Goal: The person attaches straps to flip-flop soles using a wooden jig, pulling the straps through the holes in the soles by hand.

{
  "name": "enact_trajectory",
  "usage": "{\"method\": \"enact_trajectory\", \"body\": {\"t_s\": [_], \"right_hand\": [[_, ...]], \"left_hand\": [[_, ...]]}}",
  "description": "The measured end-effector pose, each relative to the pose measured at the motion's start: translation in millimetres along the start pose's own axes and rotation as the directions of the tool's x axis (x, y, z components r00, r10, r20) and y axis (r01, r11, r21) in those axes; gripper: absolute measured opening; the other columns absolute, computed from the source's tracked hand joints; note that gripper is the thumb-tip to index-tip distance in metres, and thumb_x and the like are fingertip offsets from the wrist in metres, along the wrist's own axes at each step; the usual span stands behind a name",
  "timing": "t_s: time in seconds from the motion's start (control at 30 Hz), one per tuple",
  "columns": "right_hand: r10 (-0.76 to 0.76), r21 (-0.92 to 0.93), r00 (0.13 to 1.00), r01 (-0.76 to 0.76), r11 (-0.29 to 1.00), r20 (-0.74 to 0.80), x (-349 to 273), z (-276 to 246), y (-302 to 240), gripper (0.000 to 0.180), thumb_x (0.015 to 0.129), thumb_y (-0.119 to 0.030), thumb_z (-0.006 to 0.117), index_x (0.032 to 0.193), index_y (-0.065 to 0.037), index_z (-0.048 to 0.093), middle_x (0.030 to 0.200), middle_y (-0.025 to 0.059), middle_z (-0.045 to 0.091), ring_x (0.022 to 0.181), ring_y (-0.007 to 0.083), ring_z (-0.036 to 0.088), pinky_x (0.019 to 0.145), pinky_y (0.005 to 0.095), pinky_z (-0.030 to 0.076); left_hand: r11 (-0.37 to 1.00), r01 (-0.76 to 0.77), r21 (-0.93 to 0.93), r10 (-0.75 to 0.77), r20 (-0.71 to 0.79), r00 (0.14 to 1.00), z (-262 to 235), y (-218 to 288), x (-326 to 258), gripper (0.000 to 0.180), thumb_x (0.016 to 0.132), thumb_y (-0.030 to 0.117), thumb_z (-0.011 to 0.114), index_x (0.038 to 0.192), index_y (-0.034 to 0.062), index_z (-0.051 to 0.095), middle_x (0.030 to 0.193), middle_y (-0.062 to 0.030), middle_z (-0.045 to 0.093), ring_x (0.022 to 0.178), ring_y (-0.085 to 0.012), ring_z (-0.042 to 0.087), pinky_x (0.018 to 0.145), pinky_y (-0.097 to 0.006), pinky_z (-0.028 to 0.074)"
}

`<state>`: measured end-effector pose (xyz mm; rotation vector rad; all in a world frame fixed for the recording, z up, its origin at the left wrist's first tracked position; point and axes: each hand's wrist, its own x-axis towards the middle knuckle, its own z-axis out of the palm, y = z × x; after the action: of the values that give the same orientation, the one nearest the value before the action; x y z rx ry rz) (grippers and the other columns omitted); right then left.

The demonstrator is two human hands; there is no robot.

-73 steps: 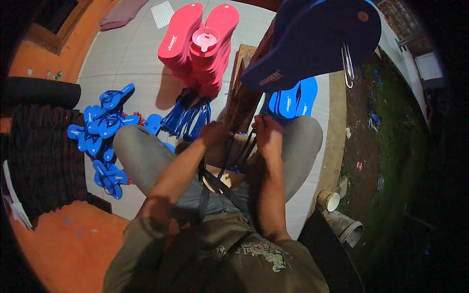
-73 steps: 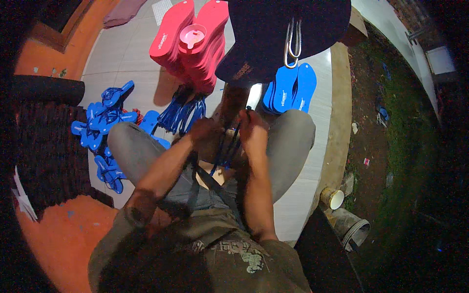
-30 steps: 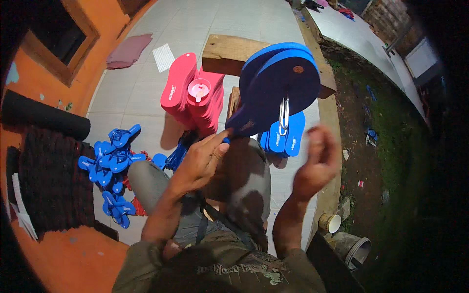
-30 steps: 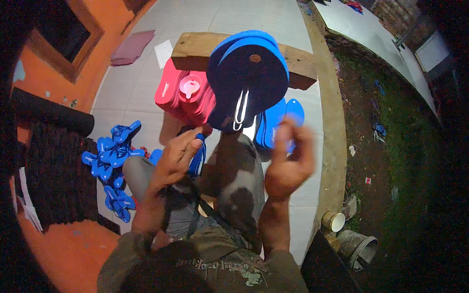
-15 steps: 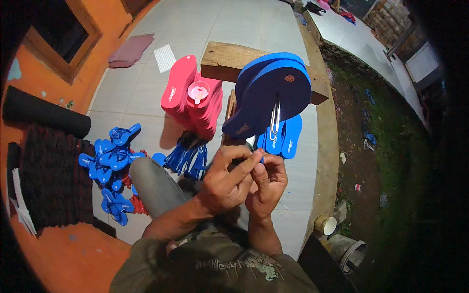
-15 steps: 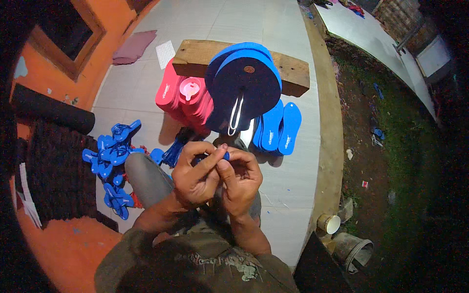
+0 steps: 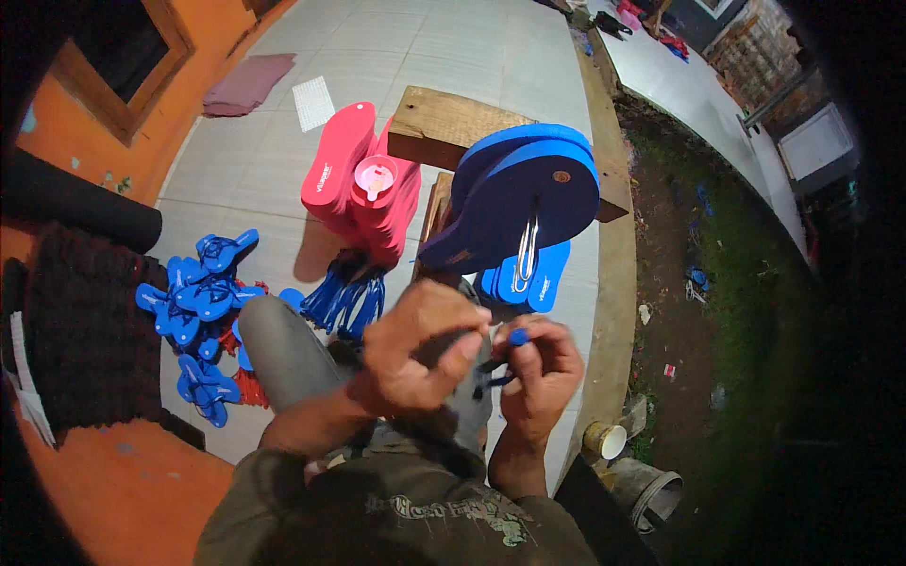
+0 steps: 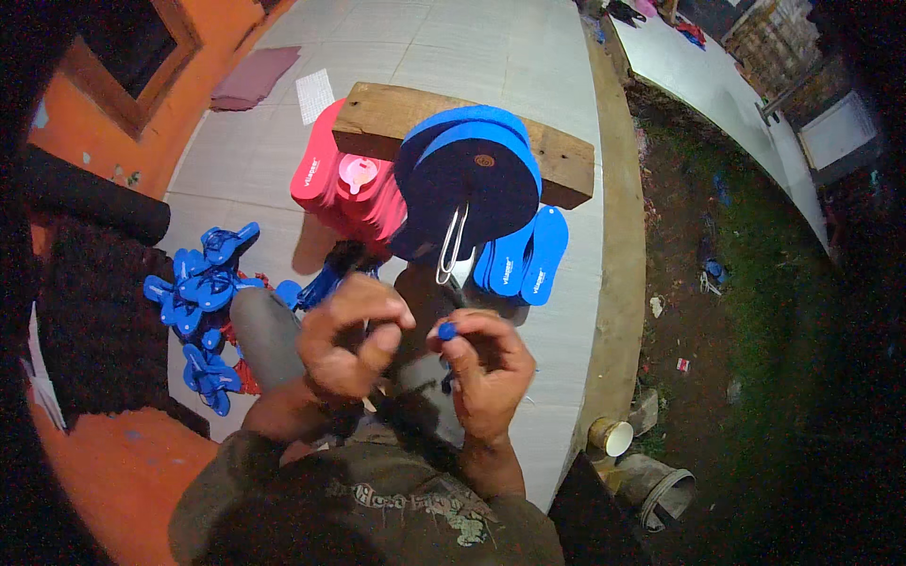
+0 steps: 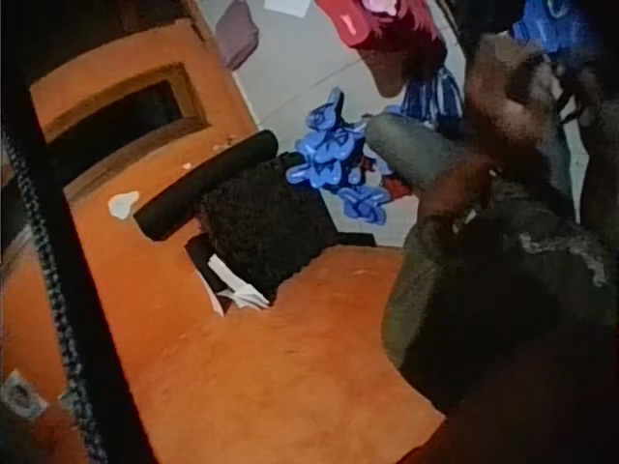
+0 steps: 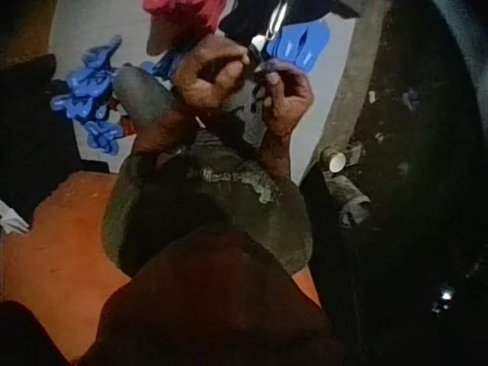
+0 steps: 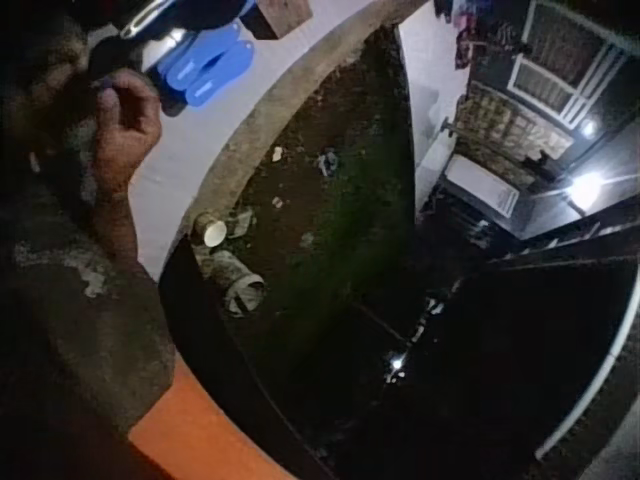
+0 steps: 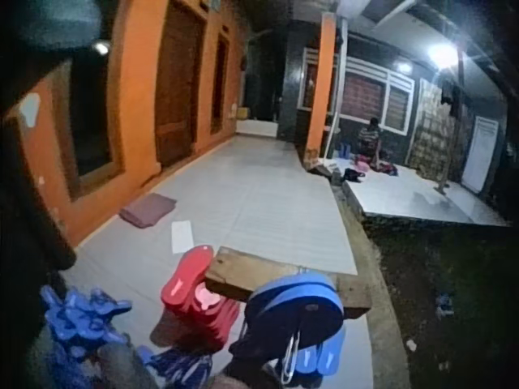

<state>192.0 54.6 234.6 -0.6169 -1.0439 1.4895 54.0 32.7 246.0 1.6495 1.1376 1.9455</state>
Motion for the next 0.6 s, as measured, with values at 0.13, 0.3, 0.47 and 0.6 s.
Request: {"method": "enact_trajectory", "body": {"t_s": [0.13, 0.3, 0.47, 0.6], "right_hand": [[-0.245, -0.217, 0.969, 0.237, 0.947, -0.012, 28, 7, -9, 0.015, 0.077, 0.002, 0.061, 0.090, 0.003, 0.055, 0.087, 0.0099, 0.055, 0.078, 0.0155, 0.056, 0.072, 0.0255, 0.046], [-0.193, -0.381, 0.980, 0.198, 0.903, 0.052, 38, 6, -17, 0.013, 0.073, 0.003, 0.064, 0.085, 0.003, 0.059, 0.086, 0.0096, 0.058, 0.077, 0.0152, 0.055, 0.073, 0.0244, 0.044], [-0.031, -0.371, 0.998, 0.047, 0.927, 0.050, 38, 5, -29, 0.011, 0.072, 0.005, 0.064, 0.083, 0.004, 0.061, 0.084, 0.0115, 0.062, 0.076, 0.0154, 0.057, 0.072, 0.0241, 0.044], [0.154, -0.420, 0.984, -0.105, 0.901, 0.085, 46, 2, -50, 0.010, 0.073, 0.005, 0.064, 0.082, 0.004, 0.061, 0.082, 0.0115, 0.063, 0.077, 0.0145, 0.058, 0.072, 0.0245, 0.044]], "left_hand": [[0.980, -0.176, 0.093, 0.159, 0.166, 0.973, -7, -2, 51, 0.015, 0.070, -0.004, 0.062, 0.084, -0.0015, 0.060, 0.077, -0.0121, 0.060, 0.070, -0.0218, 0.058, 0.062, -0.030, 0.045], [0.965, -0.211, 0.153, 0.124, 0.441, 0.889, -12, -15, 75, 0.022, 0.068, 0.002, 0.067, 0.090, 0.0014, 0.062, 0.078, -0.0105, 0.060, 0.072, -0.0228, 0.059, 0.062, -0.030, 0.048], [0.919, -0.367, 0.146, 0.213, 0.598, 0.772, -23, -15, 87, 0.025, 0.065, 0.004, 0.061, 0.090, 0.0007, 0.061, 0.079, -0.0101, 0.059, 0.072, -0.0229, 0.059, 0.062, -0.030, 0.048], [0.808, -0.580, 0.106, 0.361, 0.689, 0.629, -22, -19, 102, 0.027, 0.065, 0.011, 0.058, 0.088, -0.0013, 0.060, 0.080, -0.0106, 0.058, 0.073, -0.0226, 0.058, 0.063, -0.031, 0.049]]}}
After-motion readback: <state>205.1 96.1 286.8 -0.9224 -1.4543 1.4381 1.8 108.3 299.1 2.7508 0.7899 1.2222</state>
